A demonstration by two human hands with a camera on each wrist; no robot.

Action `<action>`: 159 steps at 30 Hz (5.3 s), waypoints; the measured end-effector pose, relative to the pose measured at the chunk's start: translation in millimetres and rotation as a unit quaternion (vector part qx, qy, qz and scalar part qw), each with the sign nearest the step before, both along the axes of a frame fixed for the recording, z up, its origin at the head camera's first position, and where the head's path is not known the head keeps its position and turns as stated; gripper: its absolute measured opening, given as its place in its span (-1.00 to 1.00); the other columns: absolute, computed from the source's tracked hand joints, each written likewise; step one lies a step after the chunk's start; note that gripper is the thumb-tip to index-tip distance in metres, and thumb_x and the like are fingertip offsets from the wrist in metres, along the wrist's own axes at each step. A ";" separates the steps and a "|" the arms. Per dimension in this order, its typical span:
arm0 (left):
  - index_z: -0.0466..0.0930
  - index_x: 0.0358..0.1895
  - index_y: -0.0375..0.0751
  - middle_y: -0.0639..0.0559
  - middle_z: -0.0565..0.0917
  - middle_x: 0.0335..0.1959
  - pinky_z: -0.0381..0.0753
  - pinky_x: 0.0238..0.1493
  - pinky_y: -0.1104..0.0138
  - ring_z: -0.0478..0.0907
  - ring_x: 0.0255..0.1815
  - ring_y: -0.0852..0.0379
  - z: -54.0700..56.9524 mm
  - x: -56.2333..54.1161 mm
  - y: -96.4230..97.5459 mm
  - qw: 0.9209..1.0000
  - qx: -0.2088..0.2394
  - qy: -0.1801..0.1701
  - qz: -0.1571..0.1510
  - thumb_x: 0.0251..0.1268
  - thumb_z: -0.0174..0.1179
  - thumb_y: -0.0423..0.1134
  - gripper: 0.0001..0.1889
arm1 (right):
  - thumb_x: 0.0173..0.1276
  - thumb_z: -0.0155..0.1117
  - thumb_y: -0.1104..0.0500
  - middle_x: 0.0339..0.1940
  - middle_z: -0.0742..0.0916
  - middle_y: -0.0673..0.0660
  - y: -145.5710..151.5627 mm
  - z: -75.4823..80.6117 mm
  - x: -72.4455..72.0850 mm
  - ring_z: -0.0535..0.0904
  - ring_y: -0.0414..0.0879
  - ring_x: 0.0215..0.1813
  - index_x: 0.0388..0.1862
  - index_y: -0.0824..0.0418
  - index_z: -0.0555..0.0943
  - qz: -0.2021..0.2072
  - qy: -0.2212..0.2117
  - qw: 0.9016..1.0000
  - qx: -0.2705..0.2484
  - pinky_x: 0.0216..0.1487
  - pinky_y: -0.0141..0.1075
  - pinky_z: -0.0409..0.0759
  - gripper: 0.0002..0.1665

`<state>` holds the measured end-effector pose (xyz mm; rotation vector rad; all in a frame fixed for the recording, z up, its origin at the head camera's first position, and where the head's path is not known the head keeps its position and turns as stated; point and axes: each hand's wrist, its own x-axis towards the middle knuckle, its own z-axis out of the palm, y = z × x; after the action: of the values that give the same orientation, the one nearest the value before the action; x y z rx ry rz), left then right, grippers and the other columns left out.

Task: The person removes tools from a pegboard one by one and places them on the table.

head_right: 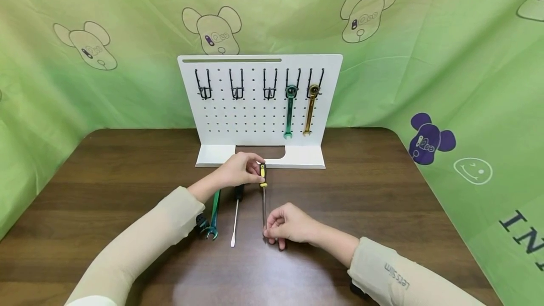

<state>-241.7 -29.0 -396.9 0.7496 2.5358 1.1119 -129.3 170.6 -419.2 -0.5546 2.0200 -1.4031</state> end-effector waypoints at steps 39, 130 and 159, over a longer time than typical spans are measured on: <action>0.64 0.11 -0.31 -0.04 0.77 -0.26 0.61 -0.16 0.39 0.63 -0.27 0.17 0.3 -2.1 6.3 0.997 -0.080 0.015 -0.003 0.19 0.40 -0.28 -0.59 | 0.33 0.24 0.34 -0.67 0.66 0.02 8.9 6.0 -0.6 0.61 -0.28 -0.69 -0.30 0.55 0.62 -0.017 -0.051 0.998 0.013 -0.60 -0.53 0.37 -0.80; 0.62 0.07 -0.30 -0.17 0.76 -0.13 0.64 -0.12 0.41 0.68 -0.10 -0.02 64.4 -72.8 75.6 0.965 0.226 0.048 0.125 0.37 0.25 -0.33 -0.74 | 0.41 0.21 0.33 -0.33 0.83 0.14 32.8 23.6 -121.9 0.66 -0.26 -0.35 0.04 0.54 0.57 -0.276 0.157 0.948 0.019 -0.36 -0.42 0.52 -0.69; 0.60 0.08 -0.34 -0.18 0.77 -0.18 0.64 -0.22 0.43 0.70 -0.24 0.05 70.5 -61.7 75.2 0.964 0.238 0.036 0.109 0.36 0.25 -0.33 -0.73 | 0.37 0.22 0.38 -0.27 0.78 0.43 36.1 32.1 -91.0 0.57 -0.50 -0.32 0.04 0.49 0.66 -0.295 0.253 0.921 0.034 -0.26 -0.57 0.53 -0.70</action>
<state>-303.4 46.1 -326.4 0.6309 2.4769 1.8398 -220.3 206.6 -387.1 -0.2982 2.8108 -1.6332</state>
